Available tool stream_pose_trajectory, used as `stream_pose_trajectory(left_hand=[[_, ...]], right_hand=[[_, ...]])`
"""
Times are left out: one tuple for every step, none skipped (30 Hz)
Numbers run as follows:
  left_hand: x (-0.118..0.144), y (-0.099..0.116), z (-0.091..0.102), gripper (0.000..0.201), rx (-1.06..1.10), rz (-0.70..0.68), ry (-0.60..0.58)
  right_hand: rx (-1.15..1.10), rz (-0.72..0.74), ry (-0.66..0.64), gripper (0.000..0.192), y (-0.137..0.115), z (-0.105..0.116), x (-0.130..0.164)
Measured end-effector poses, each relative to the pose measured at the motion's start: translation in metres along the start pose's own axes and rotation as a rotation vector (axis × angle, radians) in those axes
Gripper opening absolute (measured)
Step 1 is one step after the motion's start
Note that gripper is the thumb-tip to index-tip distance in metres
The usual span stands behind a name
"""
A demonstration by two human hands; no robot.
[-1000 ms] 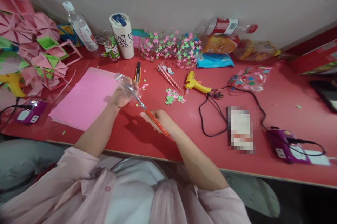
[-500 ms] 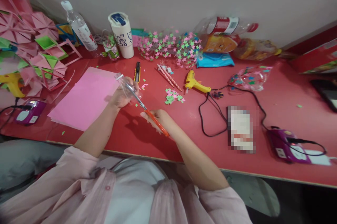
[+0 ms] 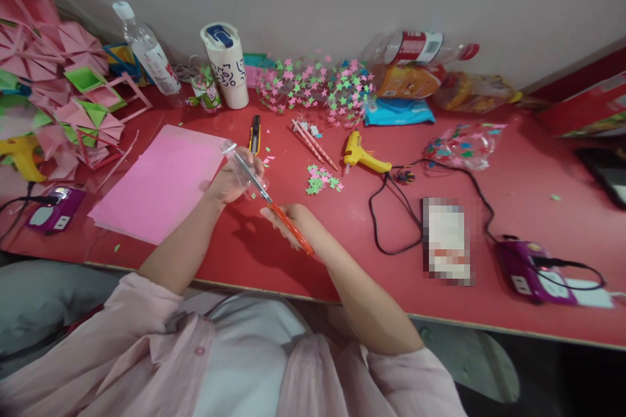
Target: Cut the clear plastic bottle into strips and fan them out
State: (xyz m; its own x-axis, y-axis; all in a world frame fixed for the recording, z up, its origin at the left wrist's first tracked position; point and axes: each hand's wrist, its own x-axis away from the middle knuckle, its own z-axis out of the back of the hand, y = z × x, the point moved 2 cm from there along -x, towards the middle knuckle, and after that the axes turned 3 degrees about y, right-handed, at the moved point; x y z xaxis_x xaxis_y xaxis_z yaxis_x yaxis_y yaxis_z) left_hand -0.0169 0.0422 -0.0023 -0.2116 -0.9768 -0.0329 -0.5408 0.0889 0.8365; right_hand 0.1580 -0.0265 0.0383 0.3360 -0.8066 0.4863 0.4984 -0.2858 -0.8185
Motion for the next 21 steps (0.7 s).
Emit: stream_pose_trajectory(left_hand=[[0.0,0.0,0.0,0.028,0.003,0.001,-0.004],[0.0,0.0,0.0,0.027,0.01,0.001,-0.008],[0.0,0.0,0.001,0.026,0.022,0.001,-0.013],[0.0,0.0,0.001,0.025,0.035,0.003,-0.017],[0.0,0.0,0.001,0.024,0.048,0.005,-0.021],[0.0,0.0,0.001,0.024,0.057,0.006,-0.023],[0.001,0.0,0.001,0.024,0.061,0.006,-0.023],[0.001,0.0,0.001,0.024,0.061,0.004,-0.022],[0.001,0.0,0.001,0.024,0.061,-0.003,-0.025],[0.001,-0.001,0.0,0.024,0.064,-0.012,-0.032],[0.002,-0.001,-0.001,0.024,0.069,-0.021,-0.041],[0.002,-0.002,-0.001,0.024,0.075,-0.026,-0.047],[0.001,-0.002,-0.001,0.024,0.082,-0.024,-0.046],[0.0,-0.002,-0.001,0.024,0.092,-0.018,-0.032],[-0.001,-0.001,0.001,0.023,0.109,-0.015,0.003],[-0.002,0.0,0.004,0.022,0.135,-0.024,0.061],[-0.004,0.002,0.007,0.021,0.166,-0.039,0.125],[-0.005,0.005,0.01,0.02,0.212,-0.076,0.204],[-0.006,0.007,0.013,0.021,0.243,-0.117,0.271],[-0.006,0.009,0.014,0.022,0.253,-0.127,0.286],[-0.006,0.01,0.014,0.023,0.254,-0.13,0.287]], right_hand=[[0.007,-0.012,0.004,0.051,0.0,0.0,0.0],[0.014,-0.019,0.009,0.05,0.0,0.001,0.0],[0.022,-0.026,0.009,0.049,0.0,0.001,0.0],[0.028,-0.031,0.007,0.049,0.0,0.001,0.0],[0.034,-0.036,0.005,0.049,0.0,0.001,0.0],[0.038,-0.041,0.001,0.049,0.0,0.002,0.0],[0.039,-0.044,0.003,0.049,0.0,0.002,0.0],[0.039,-0.048,0.005,0.05,-0.001,0.002,0.0],[0.036,-0.05,0.005,0.05,-0.001,0.002,-0.001],[0.028,-0.046,0.006,0.051,-0.001,0.002,-0.001],[0.016,-0.039,-0.002,0.052,-0.001,0.002,-0.001],[0.0,-0.026,-0.015,0.053,0.0,0.002,-0.001],[-0.017,-0.004,-0.03,0.053,0.0,0.002,-0.002],[-0.032,0.022,-0.046,0.054,0.0,0.002,-0.002],[-0.043,0.043,-0.062,0.054,0.001,0.002,-0.002],[-0.048,0.055,-0.085,0.054,0.002,0.001,-0.002],[-0.048,0.06,-0.111,0.054,0.003,0.001,-0.002],[-0.047,0.066,-0.129,0.053,0.004,0.001,-0.002],[-0.053,0.074,-0.135,0.051,0.005,0.001,-0.003],[-0.069,0.089,-0.126,0.05,0.005,0.002,-0.004],[-0.098,0.113,-0.098,0.049,0.005,0.003,-0.006]])
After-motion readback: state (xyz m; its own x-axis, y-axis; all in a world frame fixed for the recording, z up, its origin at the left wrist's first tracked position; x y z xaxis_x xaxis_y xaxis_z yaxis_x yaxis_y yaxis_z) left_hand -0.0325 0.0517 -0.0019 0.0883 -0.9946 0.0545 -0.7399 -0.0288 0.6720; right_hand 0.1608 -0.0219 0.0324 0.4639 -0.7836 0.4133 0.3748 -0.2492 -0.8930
